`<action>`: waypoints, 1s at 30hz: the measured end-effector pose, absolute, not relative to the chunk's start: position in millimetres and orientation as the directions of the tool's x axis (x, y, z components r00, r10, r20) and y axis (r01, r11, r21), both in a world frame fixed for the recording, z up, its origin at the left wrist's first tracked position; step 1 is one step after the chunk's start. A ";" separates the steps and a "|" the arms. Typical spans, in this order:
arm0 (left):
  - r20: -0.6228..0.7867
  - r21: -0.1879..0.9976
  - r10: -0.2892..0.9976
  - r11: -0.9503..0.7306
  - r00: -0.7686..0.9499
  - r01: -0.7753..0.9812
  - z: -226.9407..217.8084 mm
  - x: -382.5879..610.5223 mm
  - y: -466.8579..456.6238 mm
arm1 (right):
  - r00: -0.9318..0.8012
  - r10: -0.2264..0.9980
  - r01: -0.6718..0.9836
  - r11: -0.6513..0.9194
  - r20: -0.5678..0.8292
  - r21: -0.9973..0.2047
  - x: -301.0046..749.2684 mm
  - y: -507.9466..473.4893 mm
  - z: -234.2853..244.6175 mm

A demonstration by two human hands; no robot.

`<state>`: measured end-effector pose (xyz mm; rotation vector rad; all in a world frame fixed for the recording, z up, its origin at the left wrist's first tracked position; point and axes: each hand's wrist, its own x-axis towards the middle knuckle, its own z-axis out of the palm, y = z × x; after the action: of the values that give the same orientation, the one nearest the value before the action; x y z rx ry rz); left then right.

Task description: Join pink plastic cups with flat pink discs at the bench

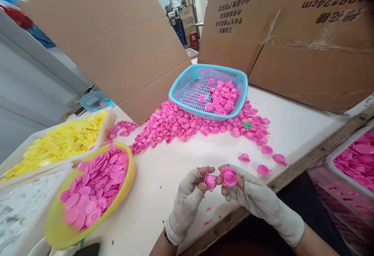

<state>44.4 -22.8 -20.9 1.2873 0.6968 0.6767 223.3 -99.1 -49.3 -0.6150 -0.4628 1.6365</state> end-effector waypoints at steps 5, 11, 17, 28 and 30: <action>-0.081 0.996 0.806 0.090 0.586 0.014 -18.0 44.3 -28.8 | -0.147 0.963 -0.772 -0.255 -0.227 -0.582 207.1 -95.0 -47.3; -0.043 0.988 0.833 -0.047 0.551 0.148 -35.8 46.8 -34.8 | -0.144 0.946 -0.734 -0.299 -0.291 -0.610 175.5 -81.8 -43.0; 0.196 0.950 0.913 -0.267 0.358 0.162 -40.7 40.7 -29.8 | 0.051 0.981 -0.514 -0.132 -0.185 -0.848 174.8 -74.5 -37.4; 0.258 0.950 0.908 -0.301 0.330 0.087 -32.8 35.5 -33.1 | 0.192 0.978 0.000 0.078 0.076 -0.997 166.1 -88.9 -31.2; 0.248 0.955 0.911 -0.287 0.329 0.075 -33.1 34.0 -32.8 | 0.204 0.973 0.049 0.099 0.107 -0.994 165.0 -89.2 -32.5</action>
<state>34.0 -32.8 -33.1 1.6353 0.9062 1.0931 165.0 -89.2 -32.5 -1.2518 -1.1299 0.9624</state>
